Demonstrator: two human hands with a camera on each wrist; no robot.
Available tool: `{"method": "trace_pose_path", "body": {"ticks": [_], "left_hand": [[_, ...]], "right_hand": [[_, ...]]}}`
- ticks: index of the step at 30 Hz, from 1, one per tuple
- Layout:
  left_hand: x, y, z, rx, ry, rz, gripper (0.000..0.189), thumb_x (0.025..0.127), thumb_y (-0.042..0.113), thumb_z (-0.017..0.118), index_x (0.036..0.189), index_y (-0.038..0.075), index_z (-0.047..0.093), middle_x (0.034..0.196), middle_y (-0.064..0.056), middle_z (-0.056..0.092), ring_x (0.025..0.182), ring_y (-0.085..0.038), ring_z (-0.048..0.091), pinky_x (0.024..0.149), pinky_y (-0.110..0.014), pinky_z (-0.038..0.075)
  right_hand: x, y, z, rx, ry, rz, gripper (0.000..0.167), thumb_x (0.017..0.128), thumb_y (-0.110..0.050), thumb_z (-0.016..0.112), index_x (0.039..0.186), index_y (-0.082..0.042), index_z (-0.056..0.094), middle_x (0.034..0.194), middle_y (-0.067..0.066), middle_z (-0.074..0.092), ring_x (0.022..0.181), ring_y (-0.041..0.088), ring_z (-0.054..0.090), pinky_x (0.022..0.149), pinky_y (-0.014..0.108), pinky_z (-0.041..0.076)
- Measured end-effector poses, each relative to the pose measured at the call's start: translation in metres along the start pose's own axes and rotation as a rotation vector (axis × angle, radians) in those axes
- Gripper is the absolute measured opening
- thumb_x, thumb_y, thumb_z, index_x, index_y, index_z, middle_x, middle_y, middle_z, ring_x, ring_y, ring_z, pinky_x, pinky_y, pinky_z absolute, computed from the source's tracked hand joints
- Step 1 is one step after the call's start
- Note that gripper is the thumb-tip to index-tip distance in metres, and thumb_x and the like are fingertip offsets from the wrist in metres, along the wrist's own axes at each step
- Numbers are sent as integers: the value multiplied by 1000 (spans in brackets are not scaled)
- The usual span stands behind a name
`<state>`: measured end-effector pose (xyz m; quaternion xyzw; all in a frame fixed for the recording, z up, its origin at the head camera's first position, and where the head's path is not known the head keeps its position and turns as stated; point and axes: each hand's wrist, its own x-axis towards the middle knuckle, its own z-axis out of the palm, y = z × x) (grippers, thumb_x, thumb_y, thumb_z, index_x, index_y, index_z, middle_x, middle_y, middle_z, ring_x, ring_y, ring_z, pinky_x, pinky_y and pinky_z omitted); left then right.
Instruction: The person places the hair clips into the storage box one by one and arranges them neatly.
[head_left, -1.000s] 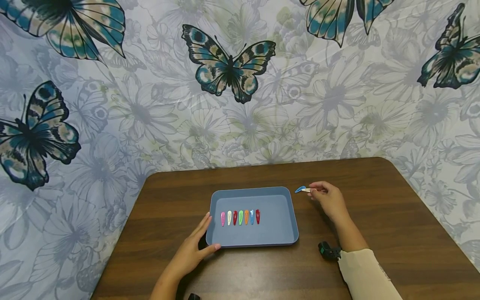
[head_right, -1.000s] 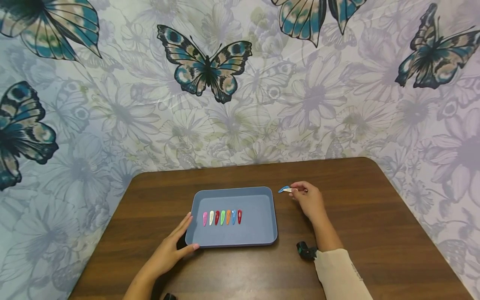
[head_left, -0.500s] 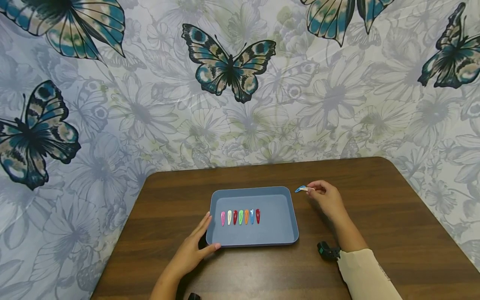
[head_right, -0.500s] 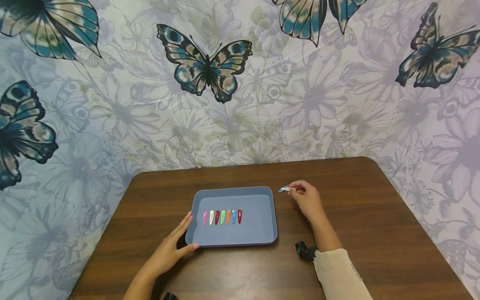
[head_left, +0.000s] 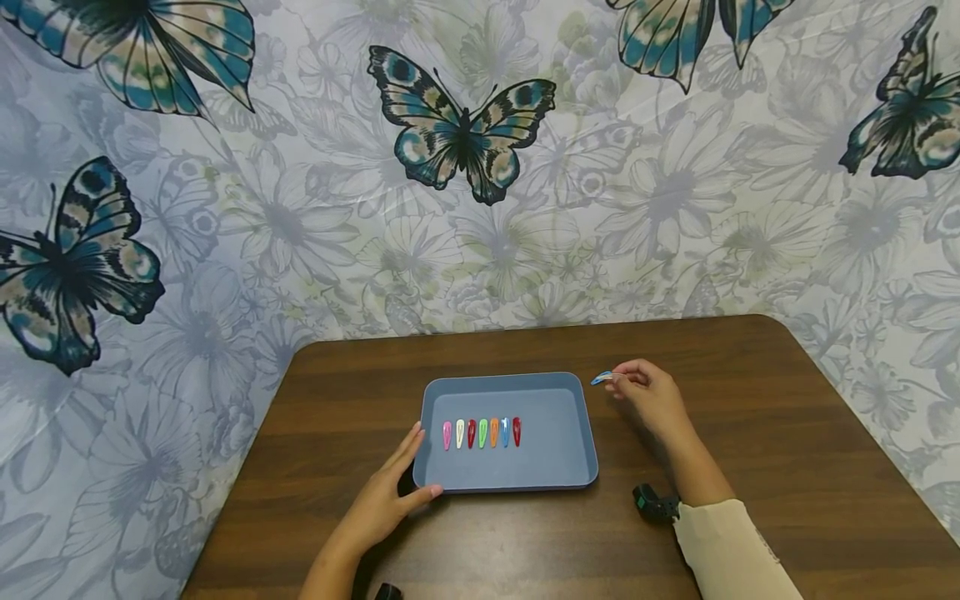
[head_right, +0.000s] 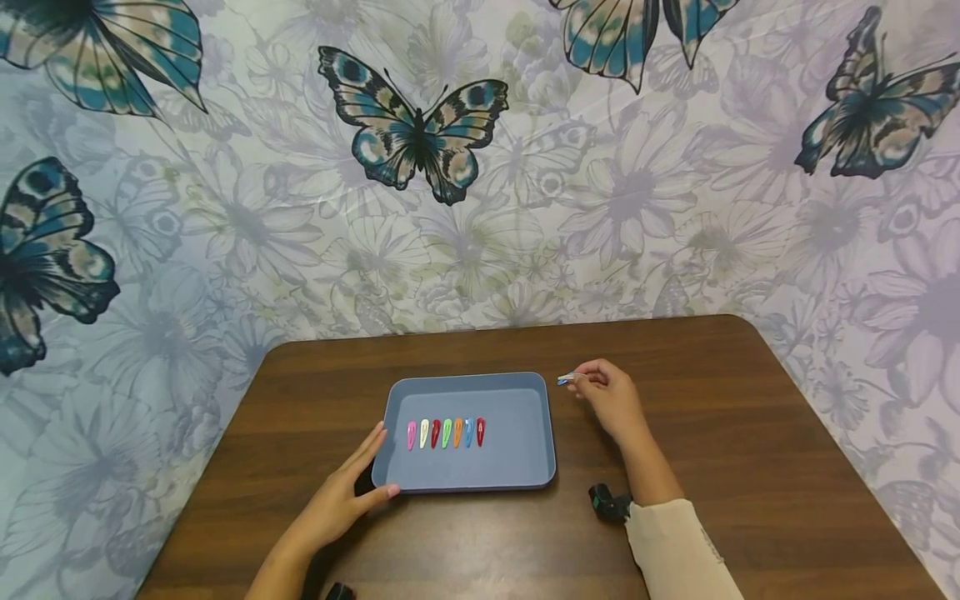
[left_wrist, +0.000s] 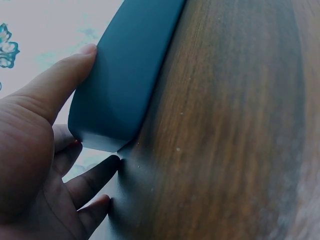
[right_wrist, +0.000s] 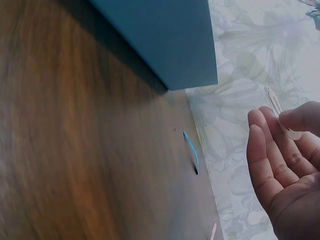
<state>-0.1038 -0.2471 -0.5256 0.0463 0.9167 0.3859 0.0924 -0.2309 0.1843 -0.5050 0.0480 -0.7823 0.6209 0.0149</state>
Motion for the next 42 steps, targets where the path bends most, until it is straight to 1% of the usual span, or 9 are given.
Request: {"method": "trace_pose_path", "body": {"ticks": [4,6,8,13,18,21,27,34,42], "left_hand": [[0,0,0,0,-1,1,95,87,56,73,162,36,19,171,14,9,156,-31,21,119,-69,24],[1,0,0,0,-3,3,95,87,56,72,162,36,18,171,14,9,156,-31,21,118,-69,24],[1,-1,0,3,-3,5,95,87,58,72,162,36,18,171,14,9,156,-32,22,118,-69,24],[1,-1,0,-2,-1,3,96,86,58,72,162,36,18,171,14,10,156,-32,22,118,-69,24],[0,0,0,-9,-2,-1,95,87,54,73,162,35,18,171,13,10,156,-33,22,118,-70,24],[0,0,0,-10,0,-3,94,88,52,74,162,36,19,171,13,10,156,-33,22,118,-70,24],[0,0,1,-3,2,-3,94,88,52,73,162,36,19,171,13,10,155,-35,23,117,-71,25],[0,0,0,-7,0,2,94,88,52,74,162,35,18,171,13,10,156,-33,22,118,-70,25],[0,-1,1,-7,3,12,94,88,53,73,162,34,19,171,14,9,156,-31,21,118,-69,25]], "right_hand": [[-2,-3,3,9,-9,-21,27,101,-11,63,116,11,61,104,24,72,84,3,73,79,27,61],[-2,-6,4,-2,-15,-35,28,101,-11,63,116,12,62,104,26,71,83,4,72,78,26,61],[-6,-15,6,-12,-18,-32,28,100,-9,63,116,14,63,103,28,70,81,3,71,77,25,61],[-12,-34,11,-45,-25,-8,27,101,-9,62,115,14,65,104,32,68,77,-3,65,74,17,57],[-7,-21,16,-24,-32,-13,27,102,-14,62,116,9,66,110,28,70,85,3,70,80,23,60],[-6,-16,20,22,-47,-40,27,101,-11,62,115,11,65,112,30,70,87,7,72,82,28,62],[-7,-14,27,81,-105,-48,28,100,-5,61,118,16,61,113,34,67,84,8,73,76,30,63],[-9,-16,33,114,-126,-19,35,99,-6,63,127,14,57,97,23,68,76,10,74,67,29,62],[-14,-19,36,132,-181,-14,39,99,-5,62,135,8,52,106,31,67,74,15,75,65,31,62]]}}
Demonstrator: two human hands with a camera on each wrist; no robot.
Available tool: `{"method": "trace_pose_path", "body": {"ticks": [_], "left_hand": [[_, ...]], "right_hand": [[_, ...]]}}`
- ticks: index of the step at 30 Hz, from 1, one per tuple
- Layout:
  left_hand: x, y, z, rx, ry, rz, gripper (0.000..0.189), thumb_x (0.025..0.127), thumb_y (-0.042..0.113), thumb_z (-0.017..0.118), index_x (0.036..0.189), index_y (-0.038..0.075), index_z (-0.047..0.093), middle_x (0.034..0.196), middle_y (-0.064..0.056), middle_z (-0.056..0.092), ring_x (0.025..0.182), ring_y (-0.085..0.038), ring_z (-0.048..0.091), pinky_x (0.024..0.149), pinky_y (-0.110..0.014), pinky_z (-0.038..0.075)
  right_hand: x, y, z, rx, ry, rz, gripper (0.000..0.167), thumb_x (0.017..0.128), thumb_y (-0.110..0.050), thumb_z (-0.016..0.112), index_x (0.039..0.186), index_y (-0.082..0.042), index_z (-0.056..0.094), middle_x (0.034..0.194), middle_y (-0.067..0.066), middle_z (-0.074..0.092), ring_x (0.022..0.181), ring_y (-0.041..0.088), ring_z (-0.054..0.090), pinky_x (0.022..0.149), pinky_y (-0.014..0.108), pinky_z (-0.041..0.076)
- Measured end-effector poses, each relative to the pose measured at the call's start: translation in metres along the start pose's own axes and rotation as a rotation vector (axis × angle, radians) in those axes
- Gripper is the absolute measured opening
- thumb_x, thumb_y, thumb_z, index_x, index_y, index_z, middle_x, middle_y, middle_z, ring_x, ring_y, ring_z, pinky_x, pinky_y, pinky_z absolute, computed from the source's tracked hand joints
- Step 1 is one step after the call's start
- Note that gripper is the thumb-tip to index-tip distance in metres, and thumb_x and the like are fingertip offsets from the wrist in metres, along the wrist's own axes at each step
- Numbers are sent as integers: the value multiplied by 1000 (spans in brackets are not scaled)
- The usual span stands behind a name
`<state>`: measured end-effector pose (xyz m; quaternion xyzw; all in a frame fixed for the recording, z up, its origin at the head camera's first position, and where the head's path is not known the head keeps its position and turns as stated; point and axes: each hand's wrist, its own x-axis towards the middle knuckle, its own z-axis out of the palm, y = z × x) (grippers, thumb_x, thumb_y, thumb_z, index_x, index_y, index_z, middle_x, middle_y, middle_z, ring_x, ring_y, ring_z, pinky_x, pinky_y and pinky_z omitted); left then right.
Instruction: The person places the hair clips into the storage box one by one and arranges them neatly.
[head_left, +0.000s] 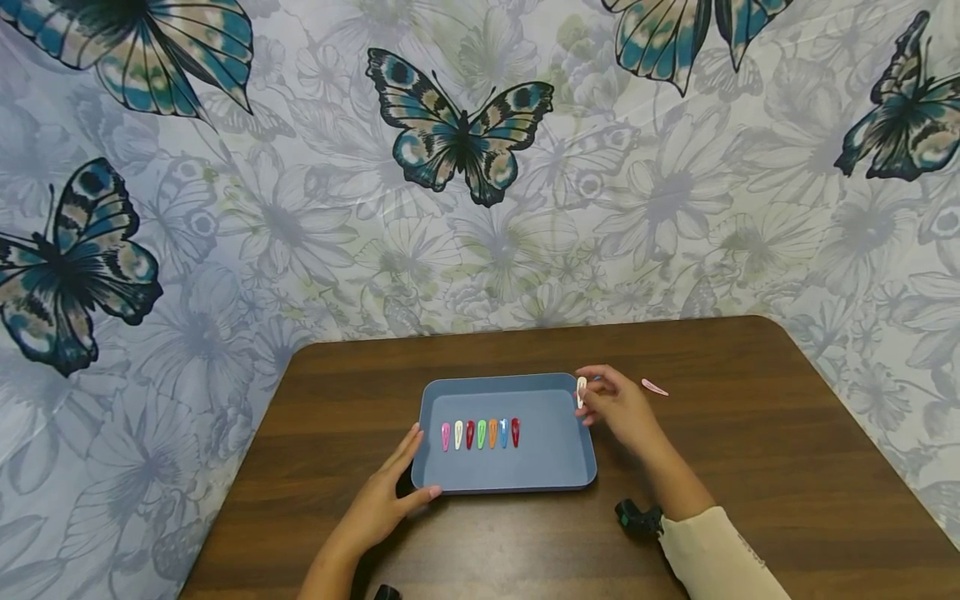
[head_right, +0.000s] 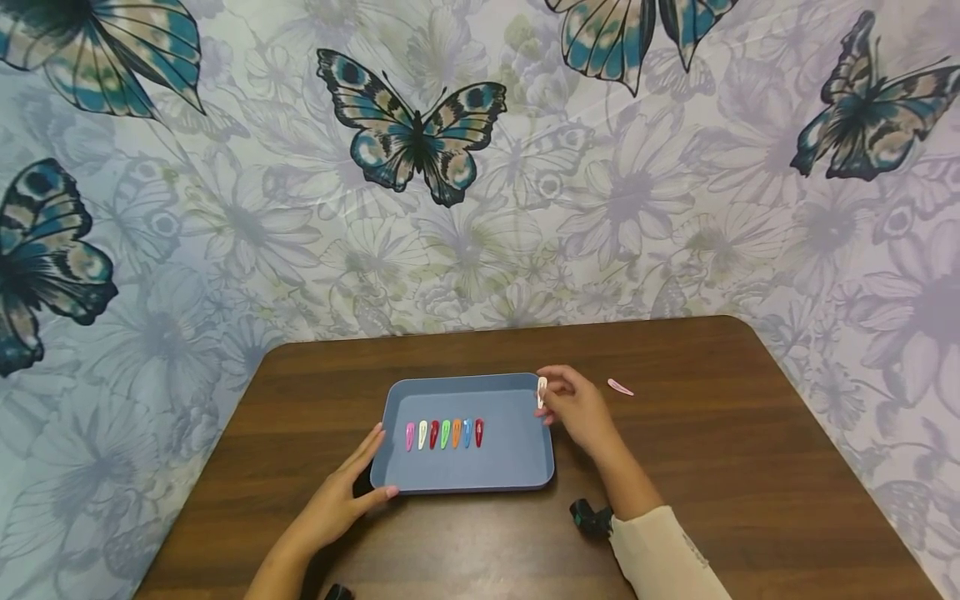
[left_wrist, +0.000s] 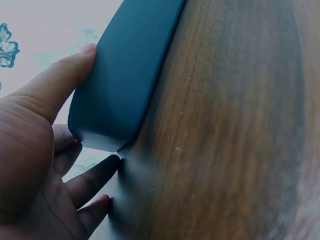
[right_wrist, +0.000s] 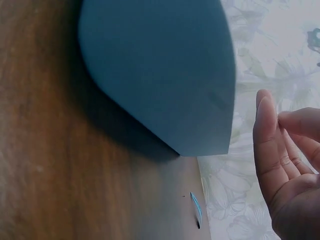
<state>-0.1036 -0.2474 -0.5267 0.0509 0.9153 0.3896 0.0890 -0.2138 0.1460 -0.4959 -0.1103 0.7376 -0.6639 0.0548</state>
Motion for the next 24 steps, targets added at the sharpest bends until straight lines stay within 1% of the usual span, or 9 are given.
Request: {"method": "trace_pose_path", "body": {"ticks": [7,17,24], "left_hand": [[0,0,0,7,-5,-3,95,87,57,72,162,35,19,171,15,9,156,-31,20,118,-69,25],[0,1,-1,9,-2,-3,95,86,57,73,162,35,19,171,16,9,156,-30,20,119,-69,24],[0,1,0,14,0,-14,95,87,55,73,162,35,20,171,17,9,156,-31,21,118,-69,24]], "right_hand": [[0,3,6,-1,-30,18,38,99,-8,64,133,6,54,112,40,63,72,15,75,63,31,62],[-1,0,14,-7,-44,39,38,97,-7,66,131,6,55,110,39,65,68,15,73,61,33,62],[-2,-2,18,24,-65,34,38,98,-6,65,132,8,54,110,42,63,65,14,71,60,34,62]]}}
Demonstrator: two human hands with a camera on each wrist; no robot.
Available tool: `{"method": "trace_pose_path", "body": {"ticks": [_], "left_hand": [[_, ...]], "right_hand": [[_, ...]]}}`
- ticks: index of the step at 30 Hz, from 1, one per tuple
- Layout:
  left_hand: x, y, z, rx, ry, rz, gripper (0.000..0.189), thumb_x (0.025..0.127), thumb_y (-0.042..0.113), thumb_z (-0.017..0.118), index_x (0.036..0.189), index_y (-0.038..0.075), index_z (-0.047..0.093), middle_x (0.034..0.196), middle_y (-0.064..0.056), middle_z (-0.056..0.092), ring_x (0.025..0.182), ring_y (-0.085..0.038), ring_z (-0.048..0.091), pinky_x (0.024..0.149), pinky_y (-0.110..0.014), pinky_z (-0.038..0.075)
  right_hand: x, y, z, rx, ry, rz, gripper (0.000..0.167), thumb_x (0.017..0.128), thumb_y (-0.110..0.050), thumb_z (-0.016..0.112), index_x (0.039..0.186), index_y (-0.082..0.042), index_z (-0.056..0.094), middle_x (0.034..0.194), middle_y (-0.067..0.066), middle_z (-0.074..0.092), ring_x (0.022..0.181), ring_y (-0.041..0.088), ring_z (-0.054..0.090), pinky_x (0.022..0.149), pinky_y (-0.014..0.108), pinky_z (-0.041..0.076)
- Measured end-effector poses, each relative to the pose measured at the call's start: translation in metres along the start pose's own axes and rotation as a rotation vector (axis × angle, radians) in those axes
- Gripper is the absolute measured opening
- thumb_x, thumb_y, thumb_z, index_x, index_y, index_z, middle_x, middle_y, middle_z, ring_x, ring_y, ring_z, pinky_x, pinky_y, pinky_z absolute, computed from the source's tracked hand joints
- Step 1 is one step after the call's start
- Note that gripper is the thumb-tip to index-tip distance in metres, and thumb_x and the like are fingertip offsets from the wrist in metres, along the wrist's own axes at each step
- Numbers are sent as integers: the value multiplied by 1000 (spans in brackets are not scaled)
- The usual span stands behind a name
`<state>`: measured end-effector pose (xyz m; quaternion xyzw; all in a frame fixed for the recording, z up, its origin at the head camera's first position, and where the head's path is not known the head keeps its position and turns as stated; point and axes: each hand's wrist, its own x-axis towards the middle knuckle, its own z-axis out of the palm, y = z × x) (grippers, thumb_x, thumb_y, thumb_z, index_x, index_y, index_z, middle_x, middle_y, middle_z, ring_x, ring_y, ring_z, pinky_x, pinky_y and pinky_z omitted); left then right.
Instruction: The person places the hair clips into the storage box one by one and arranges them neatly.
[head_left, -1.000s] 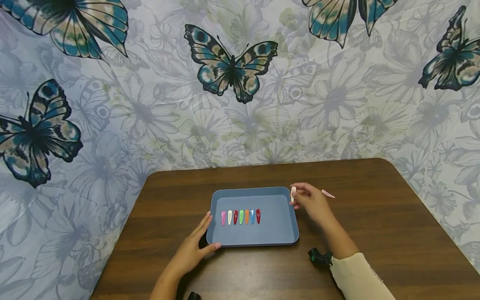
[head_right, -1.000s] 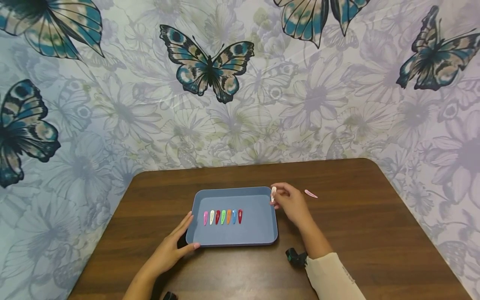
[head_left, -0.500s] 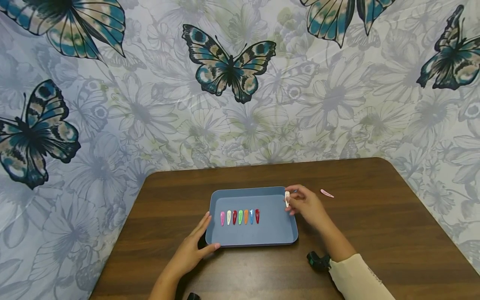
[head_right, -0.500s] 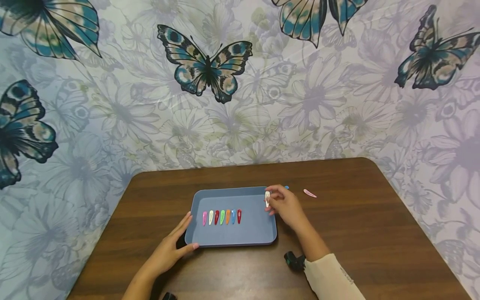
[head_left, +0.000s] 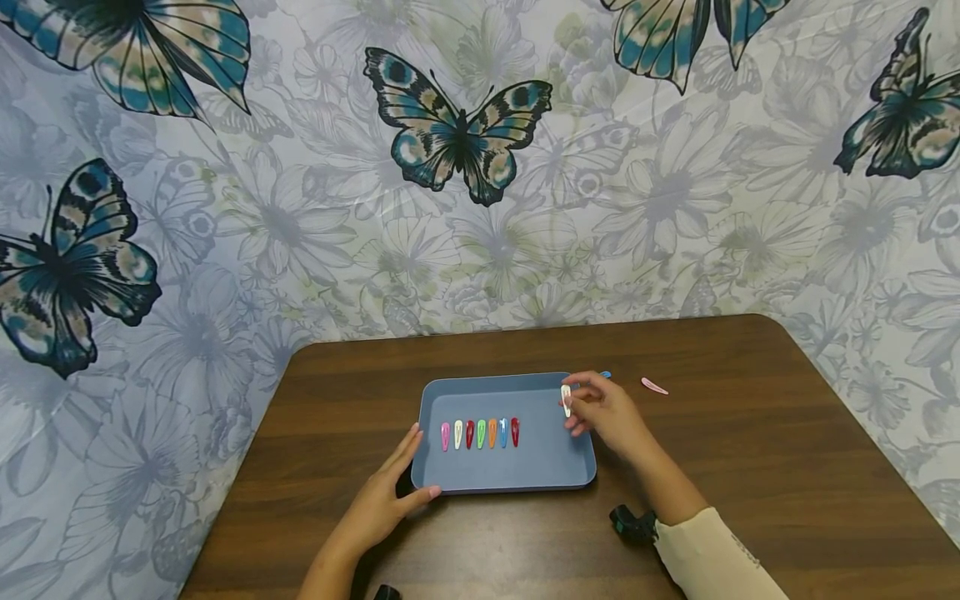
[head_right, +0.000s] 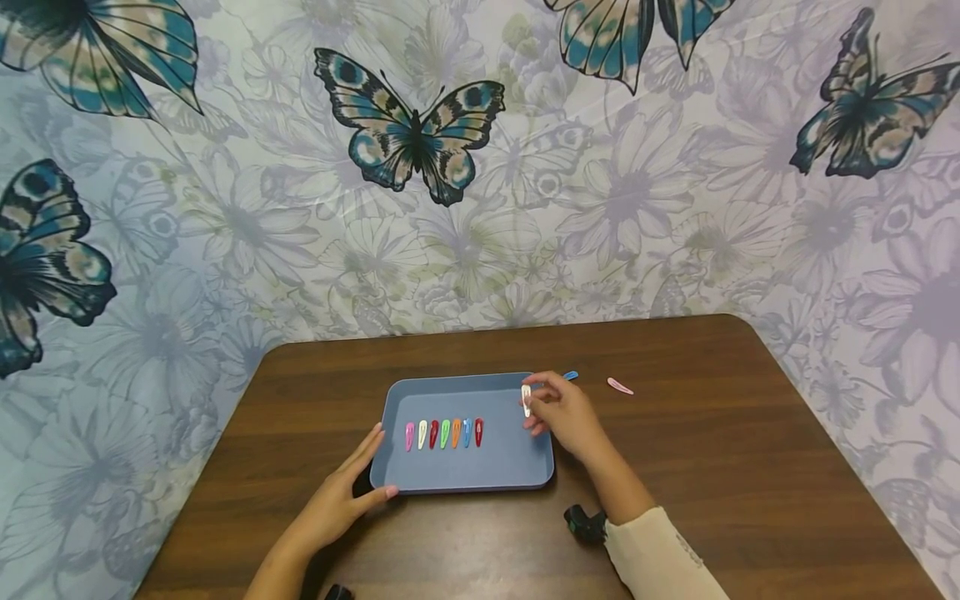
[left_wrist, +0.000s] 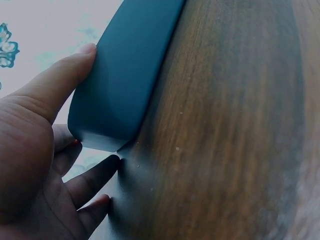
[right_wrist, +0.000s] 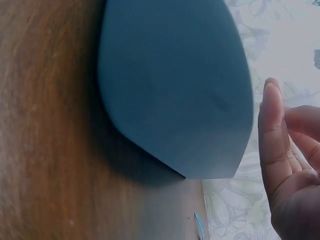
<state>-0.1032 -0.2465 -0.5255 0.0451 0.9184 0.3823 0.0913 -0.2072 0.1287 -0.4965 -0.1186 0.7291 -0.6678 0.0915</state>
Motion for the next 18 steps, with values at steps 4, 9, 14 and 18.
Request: {"method": "trace_pose_path", "body": {"ticks": [4,9,14,18], "left_hand": [[0,1,0,2,0,0,95,87,55,73,162,35,19,171,15,10,156,-31,21,118,-69,24],[0,1,-1,-4,-1,-1,95,86,56,73,162,36,19,171,15,10,156,-31,21,119,-69,24],[0,0,0,-3,-1,1,95,86,56,73,162,36,19,171,15,10,156,-30,21,119,-68,24],[0,0,0,-6,-1,4,95,87,54,73,162,35,19,171,14,10,156,-30,20,119,-68,24]], "right_hand": [[0,-1,2,5,-13,5,39,98,-5,64,134,8,52,111,41,63,69,14,73,62,32,62],[0,-1,4,-7,-31,21,43,97,-5,65,136,7,52,113,36,64,78,20,75,67,30,62],[0,-1,7,-15,-54,28,47,96,-5,67,138,6,51,115,33,64,85,18,75,72,28,62],[0,0,9,-17,-69,22,52,93,-2,68,141,6,49,115,28,65,87,12,73,76,27,61]]}}
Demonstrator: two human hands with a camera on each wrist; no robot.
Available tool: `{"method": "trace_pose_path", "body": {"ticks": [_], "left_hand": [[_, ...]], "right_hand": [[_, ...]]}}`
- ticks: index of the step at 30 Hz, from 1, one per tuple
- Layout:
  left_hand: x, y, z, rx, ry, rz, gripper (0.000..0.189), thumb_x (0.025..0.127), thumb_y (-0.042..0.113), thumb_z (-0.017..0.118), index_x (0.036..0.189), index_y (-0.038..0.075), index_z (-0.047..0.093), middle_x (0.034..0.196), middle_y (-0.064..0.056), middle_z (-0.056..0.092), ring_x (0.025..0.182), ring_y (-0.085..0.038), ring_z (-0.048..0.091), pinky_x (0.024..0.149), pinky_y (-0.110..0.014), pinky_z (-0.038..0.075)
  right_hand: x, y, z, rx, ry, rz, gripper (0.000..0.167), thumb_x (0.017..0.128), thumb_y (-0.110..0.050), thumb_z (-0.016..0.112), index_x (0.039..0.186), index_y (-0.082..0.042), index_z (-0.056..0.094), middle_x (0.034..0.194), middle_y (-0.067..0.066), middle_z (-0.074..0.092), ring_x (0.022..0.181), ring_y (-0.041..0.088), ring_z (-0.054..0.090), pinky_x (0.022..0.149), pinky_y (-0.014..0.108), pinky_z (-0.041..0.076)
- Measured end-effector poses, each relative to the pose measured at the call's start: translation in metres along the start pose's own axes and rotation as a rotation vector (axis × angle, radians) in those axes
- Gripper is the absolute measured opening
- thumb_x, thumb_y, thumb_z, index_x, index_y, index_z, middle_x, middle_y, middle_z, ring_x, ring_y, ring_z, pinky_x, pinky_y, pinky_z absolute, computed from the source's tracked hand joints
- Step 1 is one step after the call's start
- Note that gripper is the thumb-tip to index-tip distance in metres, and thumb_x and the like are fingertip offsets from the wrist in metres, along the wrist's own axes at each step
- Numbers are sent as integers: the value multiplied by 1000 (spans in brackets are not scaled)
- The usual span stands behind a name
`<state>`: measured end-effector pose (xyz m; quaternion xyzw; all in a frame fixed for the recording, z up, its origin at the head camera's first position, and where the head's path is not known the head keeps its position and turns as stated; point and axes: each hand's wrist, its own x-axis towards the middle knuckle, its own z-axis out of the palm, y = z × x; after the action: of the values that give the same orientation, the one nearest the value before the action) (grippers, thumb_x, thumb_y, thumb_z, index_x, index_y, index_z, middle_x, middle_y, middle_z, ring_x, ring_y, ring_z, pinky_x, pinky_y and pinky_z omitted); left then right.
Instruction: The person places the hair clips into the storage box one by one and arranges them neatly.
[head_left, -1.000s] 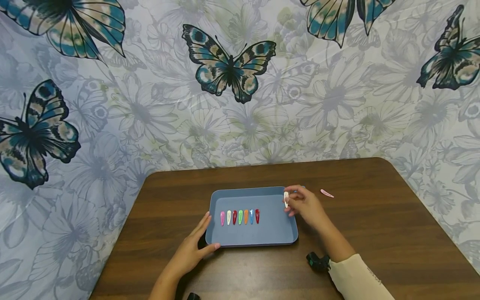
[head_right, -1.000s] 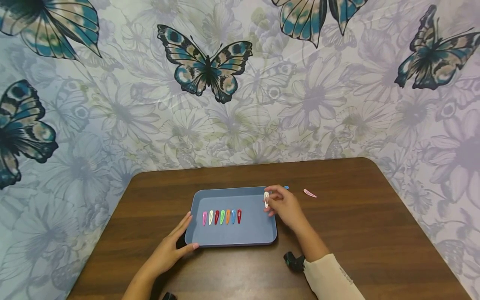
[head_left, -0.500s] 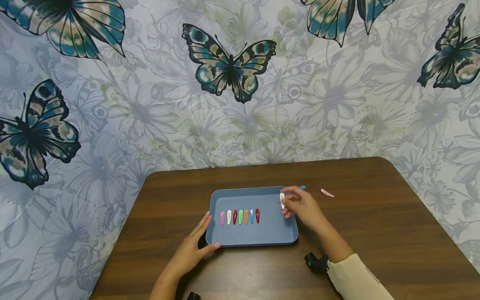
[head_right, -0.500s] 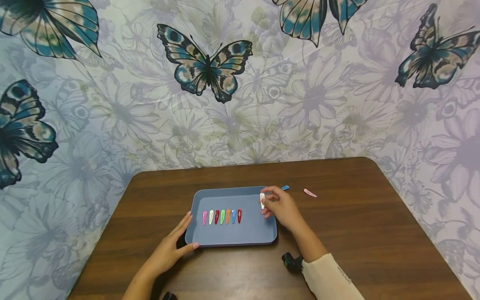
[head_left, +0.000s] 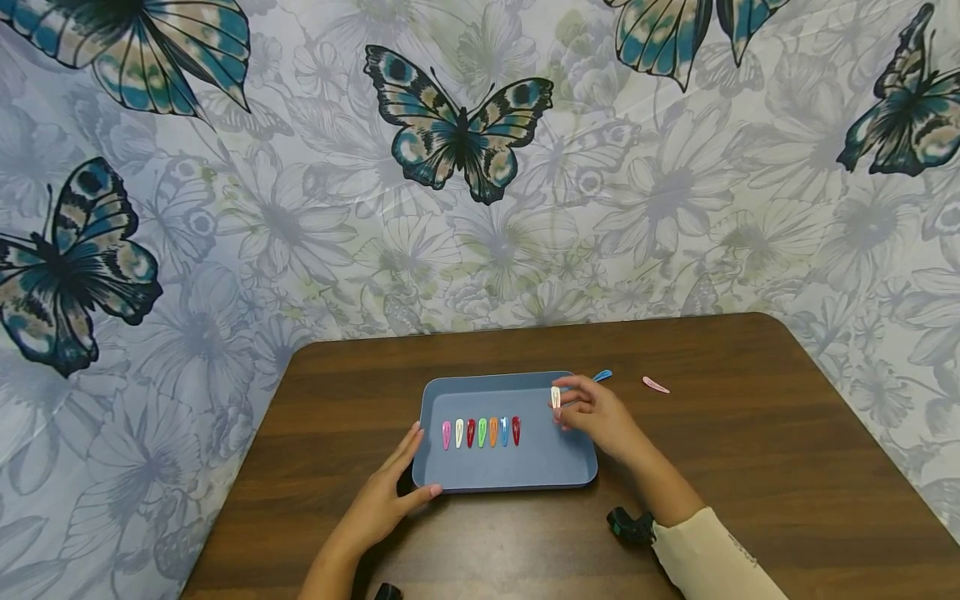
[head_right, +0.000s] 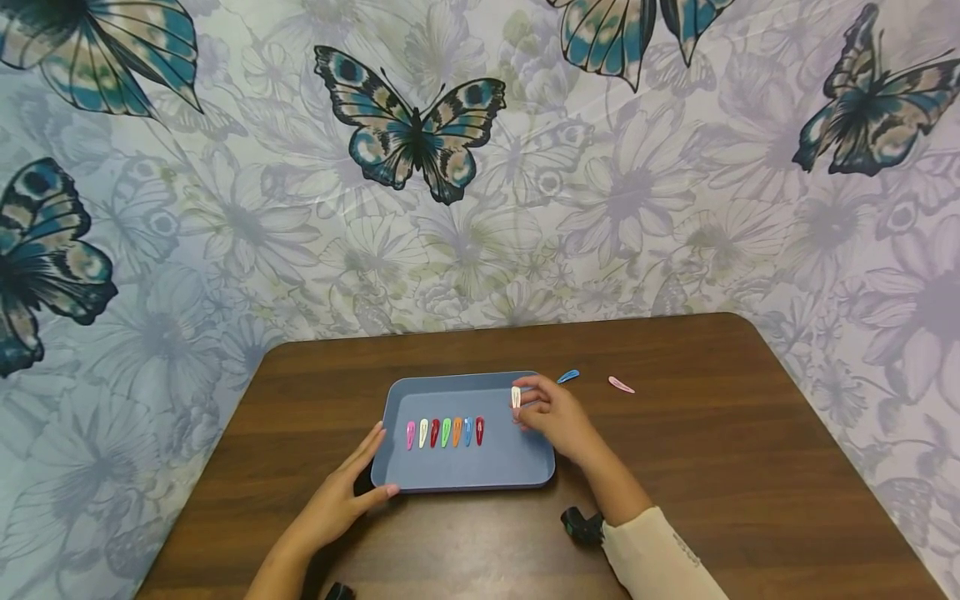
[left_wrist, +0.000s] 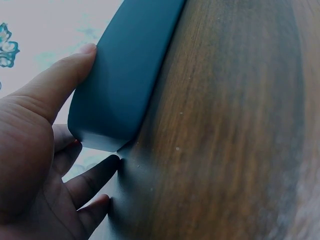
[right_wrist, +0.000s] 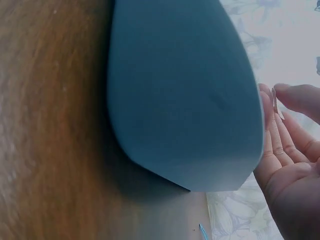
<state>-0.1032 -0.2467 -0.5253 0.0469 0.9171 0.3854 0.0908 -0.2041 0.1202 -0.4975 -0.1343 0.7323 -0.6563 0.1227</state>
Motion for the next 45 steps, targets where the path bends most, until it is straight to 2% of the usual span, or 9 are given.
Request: {"method": "trace_pose_path", "body": {"ticks": [9,23,30,36,45], "left_hand": [[1,0,0,-24,-7,27,94,88,53,73,163,34,20,171,16,9,157,-28,20,119,-68,25],[1,-1,1,-11,-2,31,94,87,55,73,162,34,20,171,14,10,156,-28,21,119,-68,26],[1,-1,1,-18,-1,30,94,88,52,74,162,34,20,171,16,10,156,-29,20,118,-69,25],[1,-1,1,-14,-3,33,95,87,56,73,163,33,20,171,16,9,156,-29,21,119,-68,25],[1,-1,1,-17,-2,30,94,88,52,74,163,33,21,171,16,9,157,-28,20,118,-68,25]], "right_hand": [[-1,-1,4,11,-33,0,58,91,-2,72,143,4,48,120,28,63,88,8,70,78,26,60],[-2,-4,5,15,-85,-13,63,91,-3,71,147,4,45,123,28,60,91,7,67,79,18,57],[1,1,6,-71,-73,0,60,90,-6,73,145,2,49,119,22,64,92,11,67,79,18,57],[2,2,10,-139,-68,11,57,90,-6,73,143,1,51,117,19,66,95,17,68,78,20,57],[3,5,15,-231,-60,9,53,90,-11,76,139,0,56,112,12,72,91,13,70,75,20,56]]}}
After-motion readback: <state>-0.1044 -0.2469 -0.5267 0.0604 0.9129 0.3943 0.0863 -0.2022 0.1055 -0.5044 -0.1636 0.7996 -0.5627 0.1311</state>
